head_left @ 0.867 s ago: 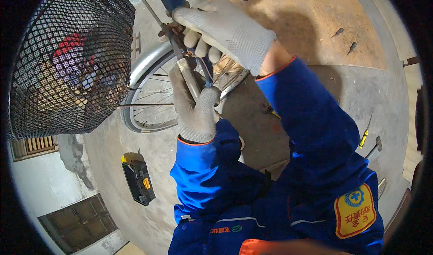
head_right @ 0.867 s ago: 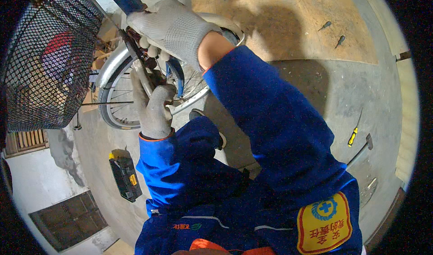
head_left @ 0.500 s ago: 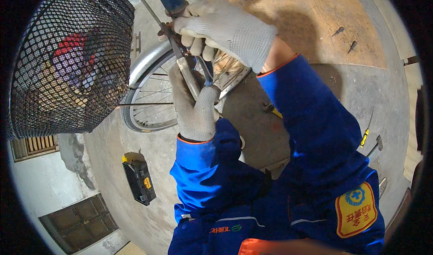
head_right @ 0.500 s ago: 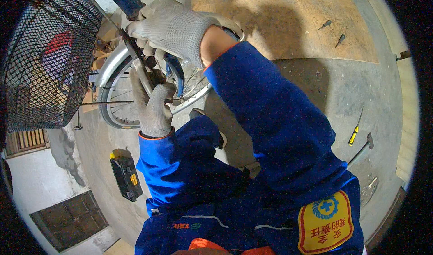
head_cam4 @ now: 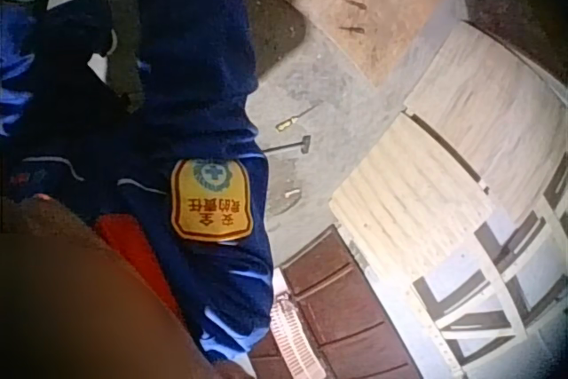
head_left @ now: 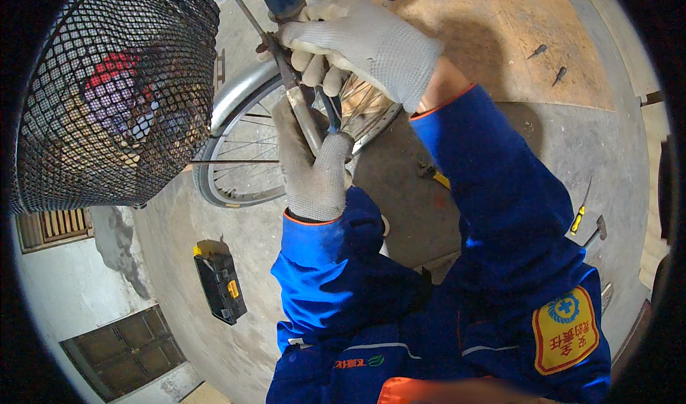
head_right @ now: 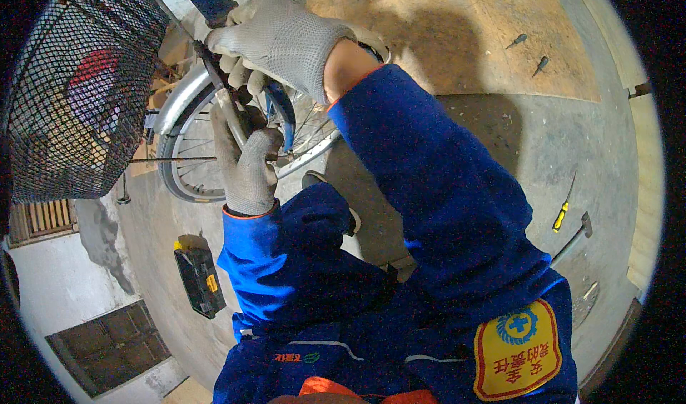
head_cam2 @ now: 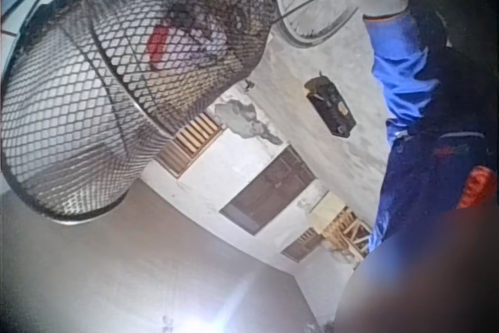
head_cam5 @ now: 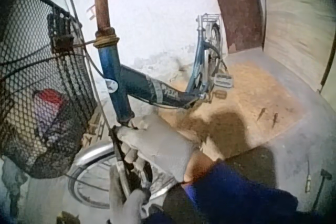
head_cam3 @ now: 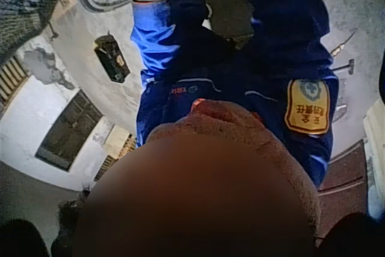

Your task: The person uses pliers and a screwdriver to adjust the front brake assembly of a blue bicycle. They remove and reattach brake cables, tighten components, and test the brake lever while working in a workshop.

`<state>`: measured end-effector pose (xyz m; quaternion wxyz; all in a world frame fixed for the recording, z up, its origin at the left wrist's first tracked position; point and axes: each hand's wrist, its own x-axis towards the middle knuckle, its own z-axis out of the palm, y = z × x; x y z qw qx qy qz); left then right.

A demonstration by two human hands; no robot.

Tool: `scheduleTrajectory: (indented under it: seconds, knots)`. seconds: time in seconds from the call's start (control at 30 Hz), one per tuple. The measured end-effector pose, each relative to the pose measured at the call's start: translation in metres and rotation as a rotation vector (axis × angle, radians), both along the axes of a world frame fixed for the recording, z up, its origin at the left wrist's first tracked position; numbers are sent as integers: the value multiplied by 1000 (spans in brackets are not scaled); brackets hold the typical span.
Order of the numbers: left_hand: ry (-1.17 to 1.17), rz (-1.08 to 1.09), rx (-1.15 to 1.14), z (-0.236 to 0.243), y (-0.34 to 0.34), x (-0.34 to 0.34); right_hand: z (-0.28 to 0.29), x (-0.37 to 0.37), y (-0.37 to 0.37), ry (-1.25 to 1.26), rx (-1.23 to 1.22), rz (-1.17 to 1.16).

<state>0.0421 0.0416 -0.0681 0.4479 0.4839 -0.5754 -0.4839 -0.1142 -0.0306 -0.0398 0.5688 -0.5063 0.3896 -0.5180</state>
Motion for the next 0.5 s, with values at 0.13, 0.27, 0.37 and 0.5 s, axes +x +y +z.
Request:
scheduleTrajectory:
  seconds: [0.13, 0.27, 0.37, 0.5]
  knots:
    - [-4, 20, -2, -1, 1, -2, 2, -3, 2, -150, 75, 57]
    - [9, 20, 15, 0, 1, -3, 5, -2, 5, -34, 120, 16]
    - [-9, 9, -12, 1, -1, -3, 4, -2, 7, 55, 94, -23]
    - [15, 20, -33, 0, 0, -4, 0, -3, 3, -115, 15, 52]
